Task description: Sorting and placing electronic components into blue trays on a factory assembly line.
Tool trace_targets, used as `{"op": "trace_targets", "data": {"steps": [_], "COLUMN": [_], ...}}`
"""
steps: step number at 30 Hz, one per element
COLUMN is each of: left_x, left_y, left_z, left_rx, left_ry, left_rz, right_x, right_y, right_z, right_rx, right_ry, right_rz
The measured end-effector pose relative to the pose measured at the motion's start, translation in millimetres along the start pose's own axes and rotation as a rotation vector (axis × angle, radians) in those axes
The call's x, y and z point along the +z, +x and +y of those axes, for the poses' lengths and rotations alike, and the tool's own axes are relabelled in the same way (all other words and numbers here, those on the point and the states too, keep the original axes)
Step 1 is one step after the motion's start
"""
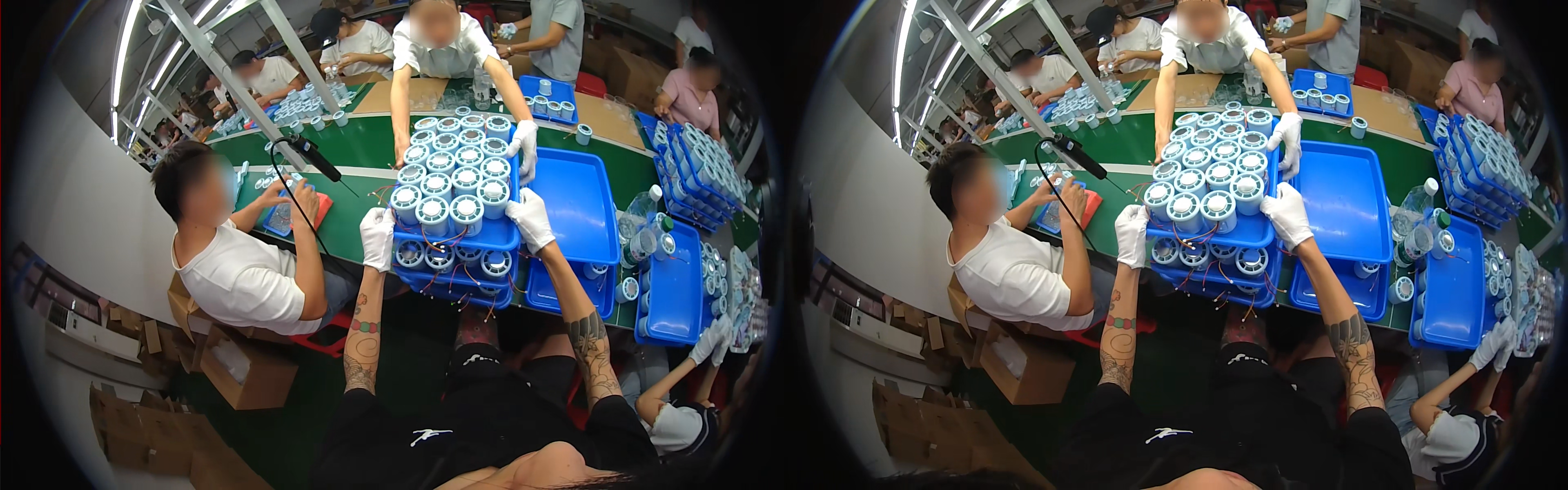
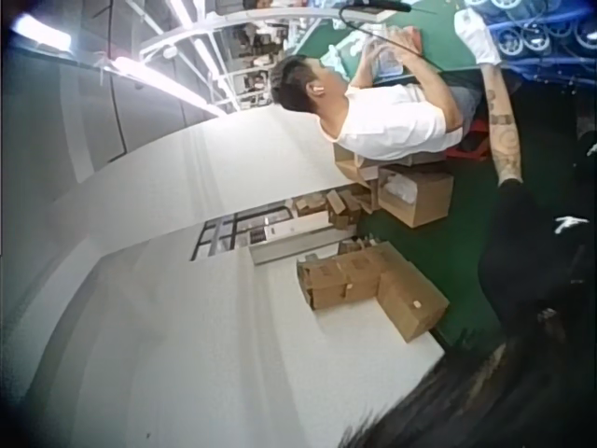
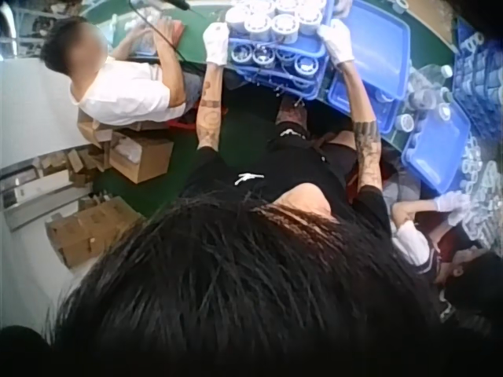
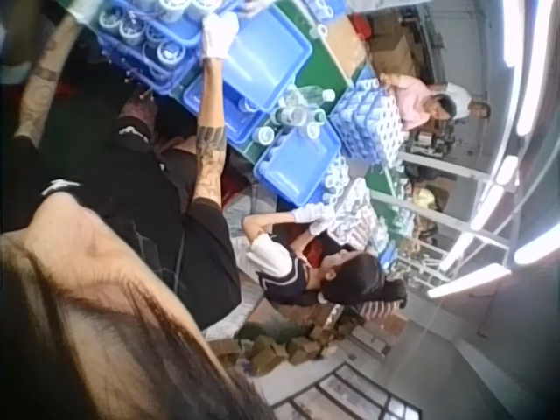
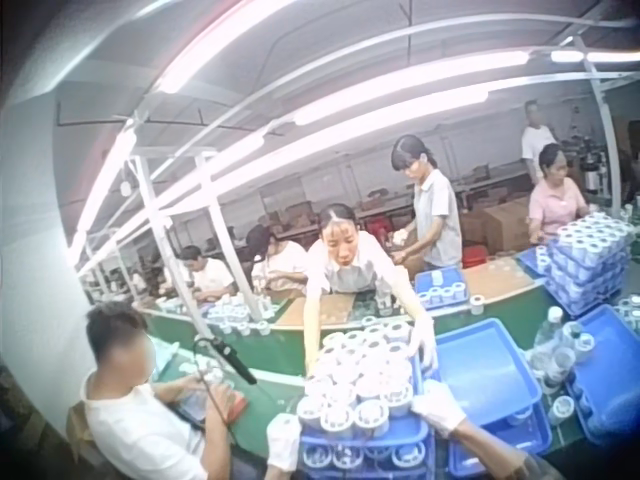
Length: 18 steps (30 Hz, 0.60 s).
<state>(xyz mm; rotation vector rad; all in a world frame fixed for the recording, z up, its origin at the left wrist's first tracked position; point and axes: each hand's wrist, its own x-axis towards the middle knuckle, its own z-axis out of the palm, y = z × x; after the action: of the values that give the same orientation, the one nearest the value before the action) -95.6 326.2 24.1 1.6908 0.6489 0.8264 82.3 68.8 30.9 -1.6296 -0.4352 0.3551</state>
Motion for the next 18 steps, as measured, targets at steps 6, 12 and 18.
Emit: {"op": "trace_targets", "data": {"steps": [6, 12, 18], "left_x": [-3, 0, 7], "left_y": [-1, -18, -30], "left_z": [-6, 6, -17], "left_rx": [0.011, 0.05, 0.052], "left_ry": [-0.001, 0.225, 0.047], "left_rz": [-0.019, 0.045, 0.101], "right_x": [-3, -3, -2], "right_y": [-7, -22, -39], "right_z": [-7, -3, -10], "right_rx": [0.047, 0.041, -0.04], "right_ry": [-0.083, -0.173, -0.311], "right_rz": [-0.012, 0.02, 0.042]}}
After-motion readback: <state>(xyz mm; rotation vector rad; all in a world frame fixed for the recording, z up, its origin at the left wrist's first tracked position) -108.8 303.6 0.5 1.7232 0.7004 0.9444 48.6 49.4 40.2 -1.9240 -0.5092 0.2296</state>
